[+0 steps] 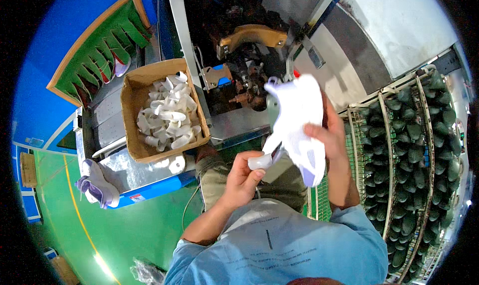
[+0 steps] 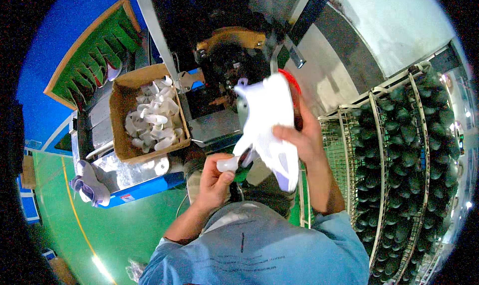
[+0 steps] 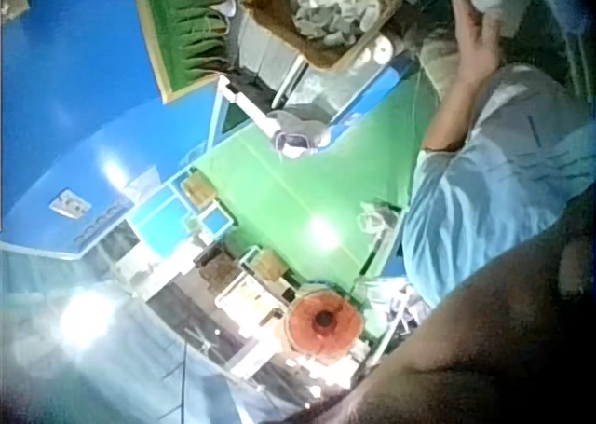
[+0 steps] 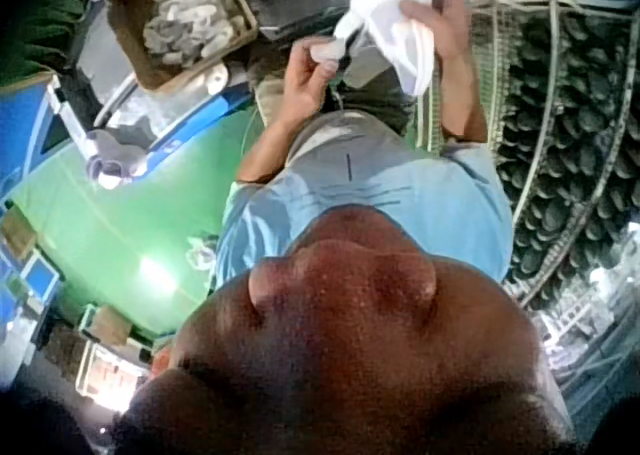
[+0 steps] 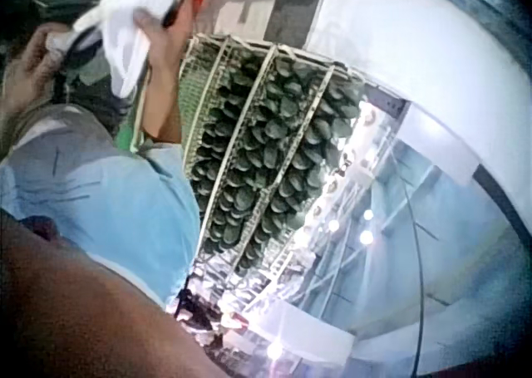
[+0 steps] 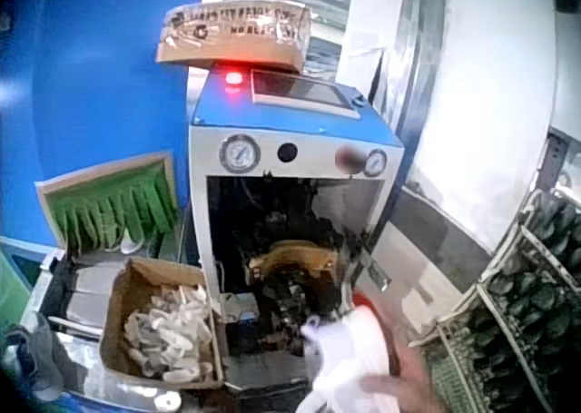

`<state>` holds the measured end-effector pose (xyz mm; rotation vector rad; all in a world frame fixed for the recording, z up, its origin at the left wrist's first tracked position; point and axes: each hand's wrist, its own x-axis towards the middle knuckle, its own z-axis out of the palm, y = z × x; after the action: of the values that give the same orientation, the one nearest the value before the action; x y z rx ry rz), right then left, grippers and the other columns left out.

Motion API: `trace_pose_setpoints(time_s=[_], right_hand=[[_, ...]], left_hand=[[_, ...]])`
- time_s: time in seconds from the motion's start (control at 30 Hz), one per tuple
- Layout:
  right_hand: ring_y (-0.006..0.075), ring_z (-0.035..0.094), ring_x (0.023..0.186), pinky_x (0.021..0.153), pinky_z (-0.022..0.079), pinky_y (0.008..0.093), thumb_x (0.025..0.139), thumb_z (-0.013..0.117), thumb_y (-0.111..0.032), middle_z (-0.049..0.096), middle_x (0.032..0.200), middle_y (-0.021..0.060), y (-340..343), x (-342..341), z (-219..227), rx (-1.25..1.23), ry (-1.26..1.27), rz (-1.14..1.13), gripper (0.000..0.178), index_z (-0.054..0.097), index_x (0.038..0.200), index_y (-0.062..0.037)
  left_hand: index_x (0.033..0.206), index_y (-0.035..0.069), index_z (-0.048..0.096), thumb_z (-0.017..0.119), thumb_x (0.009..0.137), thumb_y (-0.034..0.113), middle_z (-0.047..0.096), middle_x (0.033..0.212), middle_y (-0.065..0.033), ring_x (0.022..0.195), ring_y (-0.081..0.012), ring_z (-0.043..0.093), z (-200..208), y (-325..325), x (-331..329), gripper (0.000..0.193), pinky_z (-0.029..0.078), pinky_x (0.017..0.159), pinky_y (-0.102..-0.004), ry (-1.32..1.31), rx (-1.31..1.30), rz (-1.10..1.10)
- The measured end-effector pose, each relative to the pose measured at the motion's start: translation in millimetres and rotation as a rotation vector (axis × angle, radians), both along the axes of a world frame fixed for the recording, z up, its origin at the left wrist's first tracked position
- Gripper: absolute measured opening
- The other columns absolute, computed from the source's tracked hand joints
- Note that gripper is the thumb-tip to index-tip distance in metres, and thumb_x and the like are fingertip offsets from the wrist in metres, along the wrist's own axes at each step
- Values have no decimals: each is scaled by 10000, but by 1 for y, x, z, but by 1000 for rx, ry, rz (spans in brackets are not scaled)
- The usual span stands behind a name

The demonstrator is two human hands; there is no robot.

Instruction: The person takes white sneakers from a conveyor belt, fits them onto green shoe lasts, and places them into a machine for processing. They handle multiple shoes one by one, ensuring each is properly fitted before inserting it into the machinery and then returning it to the conveyor belt.

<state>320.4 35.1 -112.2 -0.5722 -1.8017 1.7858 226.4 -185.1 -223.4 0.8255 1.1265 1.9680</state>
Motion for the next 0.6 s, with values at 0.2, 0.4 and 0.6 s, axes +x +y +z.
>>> trace_pose_setpoints(time_s=[0.2,0.4,0.6], right_hand=[[232,580,1228,1032,455,343,735,826,-120,569,1398,199,31,-65,47,268,-120,-54,934,367,1541,-7],[212,649,1128,974,489,315,740,836,-225,623,1358,175,67,-122,72,575,-386,21,905,420,1526,-61],[388,636,1165,1001,466,398,767,764,-358,621,1271,322,57,-164,73,913,-869,163,901,376,1562,-188]], left_hand=[[1320,72,424,522,1065,260,503,1002,29,812,-52,437,23,57,-39,332,388,696,-224,-119,68,73],[1322,89,445,537,1054,260,553,1114,-13,949,-105,514,22,114,-57,330,436,873,-297,-427,162,78],[1272,89,458,516,1059,303,581,1285,-90,1232,-228,555,-9,125,-62,309,426,1093,-512,-721,191,27]])
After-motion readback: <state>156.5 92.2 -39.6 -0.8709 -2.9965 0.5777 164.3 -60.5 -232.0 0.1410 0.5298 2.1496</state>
